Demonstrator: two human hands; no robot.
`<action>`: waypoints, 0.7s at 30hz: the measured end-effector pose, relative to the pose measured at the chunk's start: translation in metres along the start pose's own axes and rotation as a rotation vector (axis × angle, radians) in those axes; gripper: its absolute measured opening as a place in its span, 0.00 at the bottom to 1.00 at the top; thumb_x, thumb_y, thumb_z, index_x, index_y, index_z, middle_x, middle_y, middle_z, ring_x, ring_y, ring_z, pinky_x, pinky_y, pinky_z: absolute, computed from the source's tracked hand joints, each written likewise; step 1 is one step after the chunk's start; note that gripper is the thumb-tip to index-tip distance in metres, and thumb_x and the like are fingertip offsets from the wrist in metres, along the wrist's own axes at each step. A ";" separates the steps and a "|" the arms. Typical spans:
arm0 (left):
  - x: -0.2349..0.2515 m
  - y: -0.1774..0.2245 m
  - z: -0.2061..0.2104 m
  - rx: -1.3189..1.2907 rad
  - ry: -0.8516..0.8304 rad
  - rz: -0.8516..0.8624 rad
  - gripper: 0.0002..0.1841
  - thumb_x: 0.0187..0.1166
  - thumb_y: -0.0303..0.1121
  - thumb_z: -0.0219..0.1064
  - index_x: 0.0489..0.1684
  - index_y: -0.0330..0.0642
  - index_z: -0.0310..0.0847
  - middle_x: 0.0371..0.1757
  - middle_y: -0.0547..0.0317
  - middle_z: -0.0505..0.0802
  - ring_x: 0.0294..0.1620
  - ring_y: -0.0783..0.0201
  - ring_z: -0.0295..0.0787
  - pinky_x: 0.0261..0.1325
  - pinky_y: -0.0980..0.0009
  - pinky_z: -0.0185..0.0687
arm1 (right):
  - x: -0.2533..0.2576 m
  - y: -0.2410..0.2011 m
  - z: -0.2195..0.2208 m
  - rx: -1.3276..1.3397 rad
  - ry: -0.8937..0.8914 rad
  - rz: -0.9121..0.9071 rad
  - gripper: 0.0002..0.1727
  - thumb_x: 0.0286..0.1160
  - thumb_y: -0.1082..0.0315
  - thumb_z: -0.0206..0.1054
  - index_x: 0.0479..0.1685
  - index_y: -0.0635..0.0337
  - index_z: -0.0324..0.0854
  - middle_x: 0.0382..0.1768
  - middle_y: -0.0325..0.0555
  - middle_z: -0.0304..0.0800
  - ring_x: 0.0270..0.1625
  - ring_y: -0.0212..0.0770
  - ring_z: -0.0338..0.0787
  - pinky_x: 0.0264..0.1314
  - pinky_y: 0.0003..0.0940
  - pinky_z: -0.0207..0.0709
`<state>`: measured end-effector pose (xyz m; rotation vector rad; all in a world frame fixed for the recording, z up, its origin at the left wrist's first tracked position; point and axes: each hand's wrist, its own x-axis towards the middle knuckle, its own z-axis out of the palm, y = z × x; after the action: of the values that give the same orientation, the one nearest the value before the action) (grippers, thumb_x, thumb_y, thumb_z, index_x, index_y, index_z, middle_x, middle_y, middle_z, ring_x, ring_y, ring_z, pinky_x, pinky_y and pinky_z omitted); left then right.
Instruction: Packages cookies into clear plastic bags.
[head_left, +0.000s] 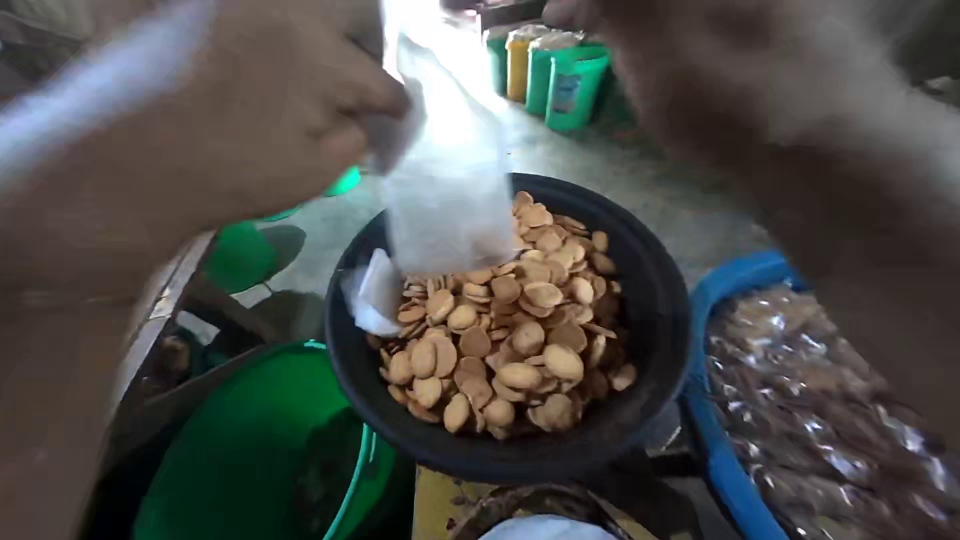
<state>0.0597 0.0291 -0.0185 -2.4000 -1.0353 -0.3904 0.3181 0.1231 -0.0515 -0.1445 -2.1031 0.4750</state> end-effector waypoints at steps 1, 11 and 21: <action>0.023 0.019 0.015 0.025 -0.042 -0.022 0.15 0.82 0.26 0.52 0.39 0.31 0.88 0.46 0.38 0.86 0.51 0.45 0.83 0.52 0.47 0.75 | -0.001 0.013 -0.002 -0.059 -0.099 0.036 0.16 0.91 0.65 0.53 0.38 0.57 0.85 0.32 0.29 0.85 0.39 0.17 0.84 0.47 0.19 0.80; 0.016 0.129 0.163 -0.494 0.044 -0.504 0.20 0.87 0.38 0.56 0.63 0.34 0.87 0.56 0.44 0.92 0.58 0.51 0.90 0.63 0.52 0.85 | -0.239 0.038 -0.014 -0.672 -0.184 -0.048 0.16 0.90 0.56 0.54 0.43 0.54 0.85 0.59 0.51 0.91 0.66 0.53 0.86 0.68 0.51 0.77; 0.000 0.226 0.211 -0.368 0.359 -0.321 0.04 0.77 0.29 0.69 0.43 0.46 0.88 0.43 0.50 0.83 0.41 0.65 0.81 0.46 0.81 0.78 | -0.282 0.002 0.029 -0.462 -0.199 0.898 0.15 0.74 0.62 0.72 0.52 0.65 0.87 0.37 0.62 0.92 0.35 0.64 0.94 0.36 0.64 0.85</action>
<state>0.2402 0.0109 -0.2685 -2.3349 -1.2623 -1.1679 0.4487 0.0365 -0.2876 -1.3902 -2.2255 0.5140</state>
